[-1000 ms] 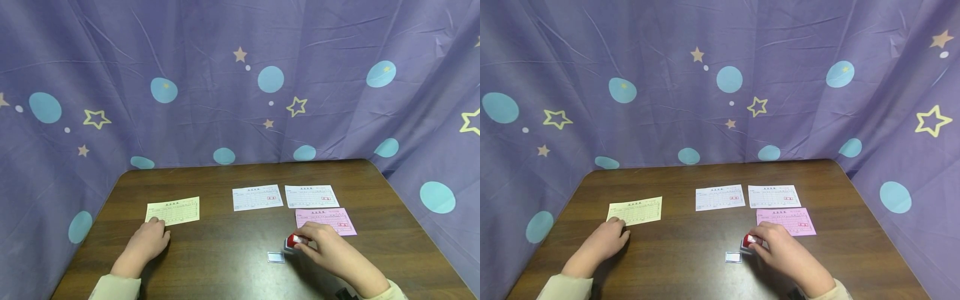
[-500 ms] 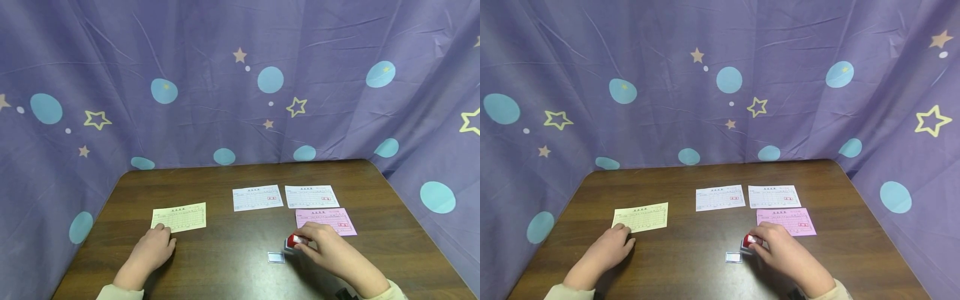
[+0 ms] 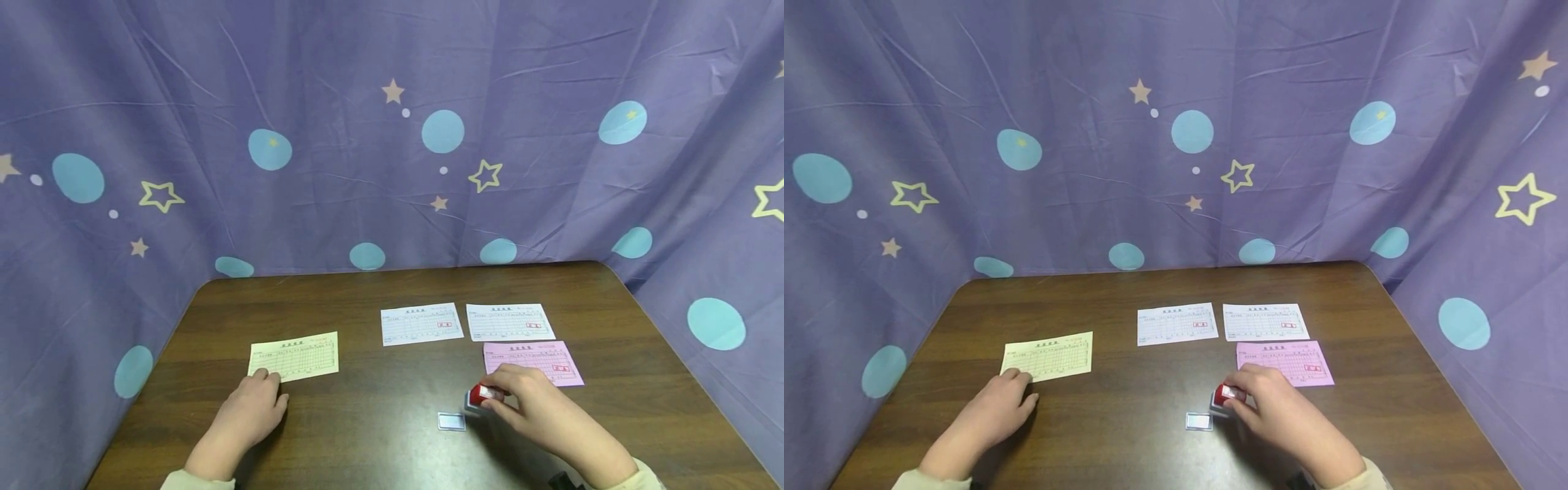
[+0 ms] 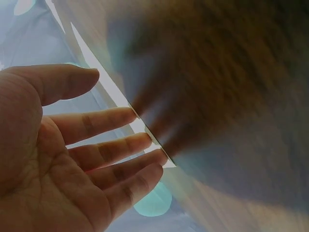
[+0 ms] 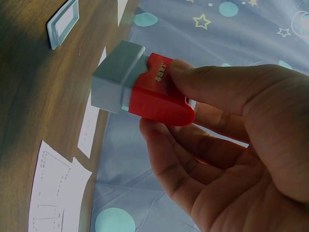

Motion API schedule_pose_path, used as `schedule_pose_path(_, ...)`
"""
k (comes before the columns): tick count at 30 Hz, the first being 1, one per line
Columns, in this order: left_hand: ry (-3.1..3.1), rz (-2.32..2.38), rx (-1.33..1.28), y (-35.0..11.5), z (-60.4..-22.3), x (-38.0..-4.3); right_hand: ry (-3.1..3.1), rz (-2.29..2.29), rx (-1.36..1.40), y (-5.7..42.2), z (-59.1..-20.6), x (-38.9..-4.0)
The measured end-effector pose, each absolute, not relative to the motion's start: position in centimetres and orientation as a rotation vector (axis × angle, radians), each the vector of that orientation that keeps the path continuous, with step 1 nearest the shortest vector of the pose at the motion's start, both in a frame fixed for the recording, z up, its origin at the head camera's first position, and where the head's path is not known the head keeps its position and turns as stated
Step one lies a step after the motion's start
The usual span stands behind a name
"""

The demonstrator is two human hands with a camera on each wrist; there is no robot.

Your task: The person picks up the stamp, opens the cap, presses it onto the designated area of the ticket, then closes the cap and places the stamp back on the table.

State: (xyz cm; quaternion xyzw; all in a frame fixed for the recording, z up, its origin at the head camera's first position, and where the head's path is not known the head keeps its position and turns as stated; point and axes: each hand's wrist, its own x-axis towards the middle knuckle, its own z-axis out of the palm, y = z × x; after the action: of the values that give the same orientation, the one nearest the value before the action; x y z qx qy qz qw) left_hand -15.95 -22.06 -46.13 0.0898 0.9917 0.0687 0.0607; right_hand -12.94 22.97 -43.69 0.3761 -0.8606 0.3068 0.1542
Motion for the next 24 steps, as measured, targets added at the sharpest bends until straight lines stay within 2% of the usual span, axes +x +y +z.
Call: schedule_pose_path(24,3.045,0.233,0.333,-21.0,-46.2,-14.8,-2.485,0.867,1.07,22.8,-43.7,-13.0)
